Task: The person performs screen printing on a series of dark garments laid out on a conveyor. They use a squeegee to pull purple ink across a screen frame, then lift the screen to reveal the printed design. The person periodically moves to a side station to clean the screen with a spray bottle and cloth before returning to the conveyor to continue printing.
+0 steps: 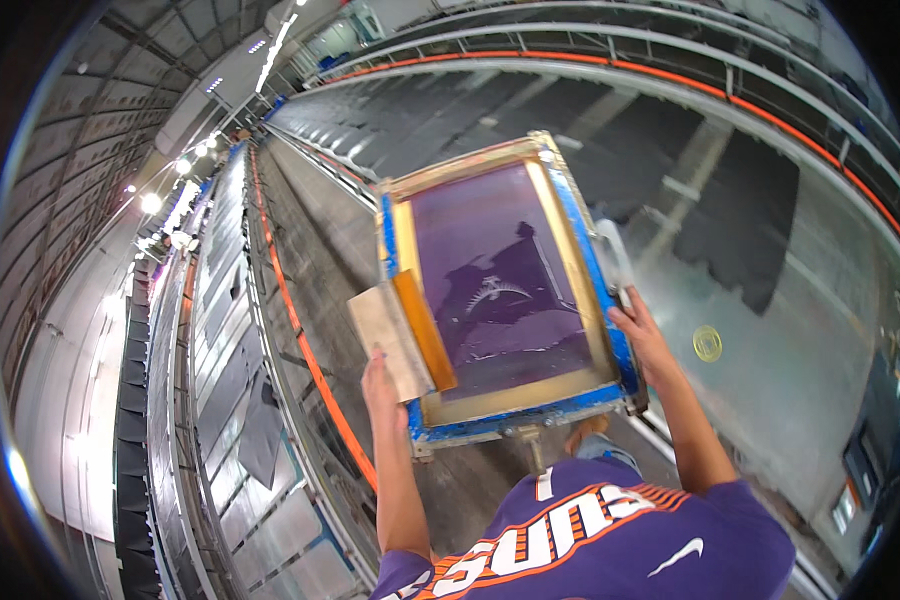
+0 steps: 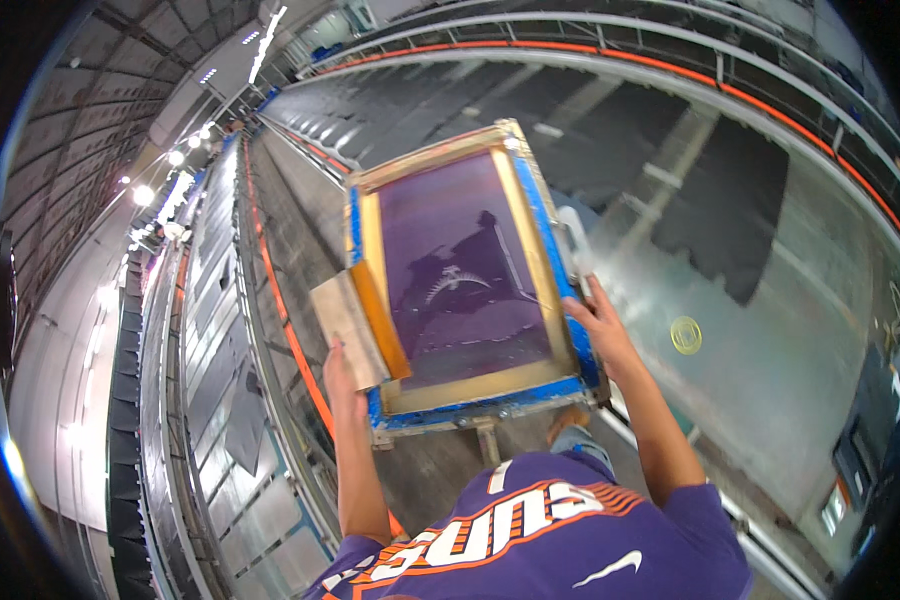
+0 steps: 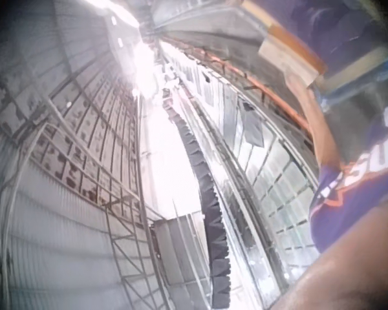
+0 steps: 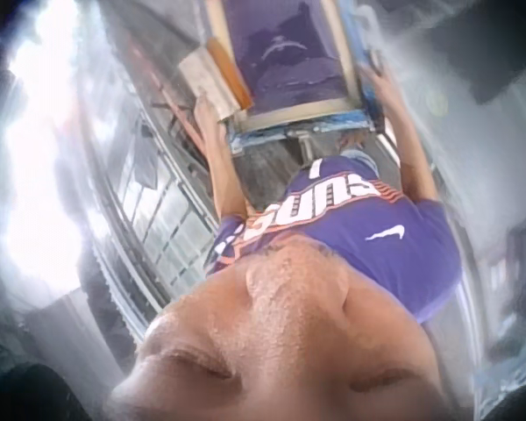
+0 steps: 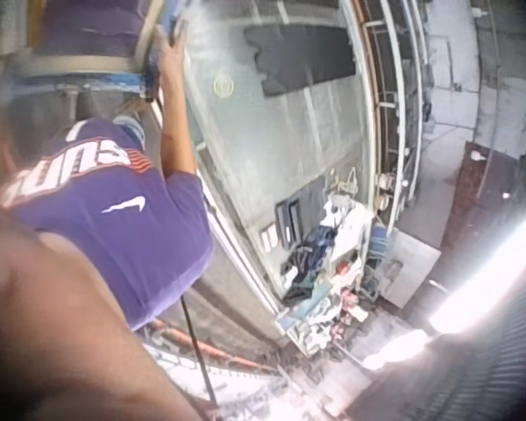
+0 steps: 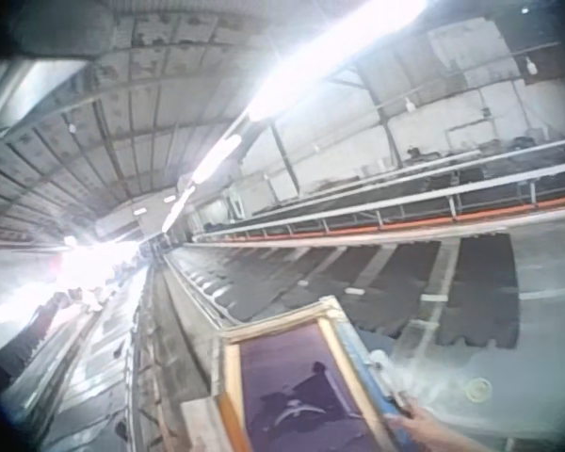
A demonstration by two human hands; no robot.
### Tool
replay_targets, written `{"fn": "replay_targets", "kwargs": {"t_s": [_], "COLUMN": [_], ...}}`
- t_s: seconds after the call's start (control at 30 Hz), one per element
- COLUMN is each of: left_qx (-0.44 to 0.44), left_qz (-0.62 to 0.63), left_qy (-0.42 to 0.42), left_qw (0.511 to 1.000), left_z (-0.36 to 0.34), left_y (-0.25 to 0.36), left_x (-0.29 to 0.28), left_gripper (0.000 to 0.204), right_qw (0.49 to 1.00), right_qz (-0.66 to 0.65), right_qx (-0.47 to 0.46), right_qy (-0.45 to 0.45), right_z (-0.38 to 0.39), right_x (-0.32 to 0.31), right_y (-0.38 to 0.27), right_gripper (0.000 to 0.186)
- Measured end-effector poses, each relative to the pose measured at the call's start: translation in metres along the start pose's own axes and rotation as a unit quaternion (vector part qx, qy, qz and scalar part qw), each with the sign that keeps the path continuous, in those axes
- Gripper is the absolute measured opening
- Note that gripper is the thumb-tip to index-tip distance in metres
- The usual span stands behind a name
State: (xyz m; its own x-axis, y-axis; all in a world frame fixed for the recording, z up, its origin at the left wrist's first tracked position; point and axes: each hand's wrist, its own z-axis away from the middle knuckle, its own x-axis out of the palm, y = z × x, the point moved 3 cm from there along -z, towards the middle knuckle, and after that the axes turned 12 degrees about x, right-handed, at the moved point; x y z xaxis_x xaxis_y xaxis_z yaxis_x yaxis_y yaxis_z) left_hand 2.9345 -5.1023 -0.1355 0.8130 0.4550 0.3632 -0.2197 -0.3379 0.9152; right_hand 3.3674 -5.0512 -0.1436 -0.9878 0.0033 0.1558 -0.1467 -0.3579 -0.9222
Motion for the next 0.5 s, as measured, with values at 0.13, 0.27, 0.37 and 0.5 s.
{"fn": "replay_targets", "kwargs": {"t_s": [0.13,0.27,0.37,0.5], "left_qx": [-0.003,-0.045,-0.064,-0.099], "left_qz": [0.0,0.012,-0.029,-0.022], "left_qy": [-0.049,-0.117,-0.193,-0.284], "left_qw": [0.999,0.992,0.979,0.953], "left_z": [-0.086,-0.141,-0.191,-0.229], "left_y": [-0.039,-0.071,-0.143,-0.204], "left_x": [0.06,0.118,0.179,0.234], "left_gripper": [0.041,0.044,0.046,0.048], "right_qw": [0.988,0.987,0.979,0.946], "right_qz": [-0.123,-0.144,-0.065,-0.035], "right_qx": [-0.089,-0.063,0.0,0.0], "right_qy": [0.002,0.036,0.192,0.321], "right_z": [-0.066,-0.103,-0.123,-0.152], "right_x": [-0.016,-0.048,-0.093,-0.104], "right_y": [-0.033,-0.055,-0.054,-0.036], "right_gripper": [0.062,0.043,0.042,0.042]}}
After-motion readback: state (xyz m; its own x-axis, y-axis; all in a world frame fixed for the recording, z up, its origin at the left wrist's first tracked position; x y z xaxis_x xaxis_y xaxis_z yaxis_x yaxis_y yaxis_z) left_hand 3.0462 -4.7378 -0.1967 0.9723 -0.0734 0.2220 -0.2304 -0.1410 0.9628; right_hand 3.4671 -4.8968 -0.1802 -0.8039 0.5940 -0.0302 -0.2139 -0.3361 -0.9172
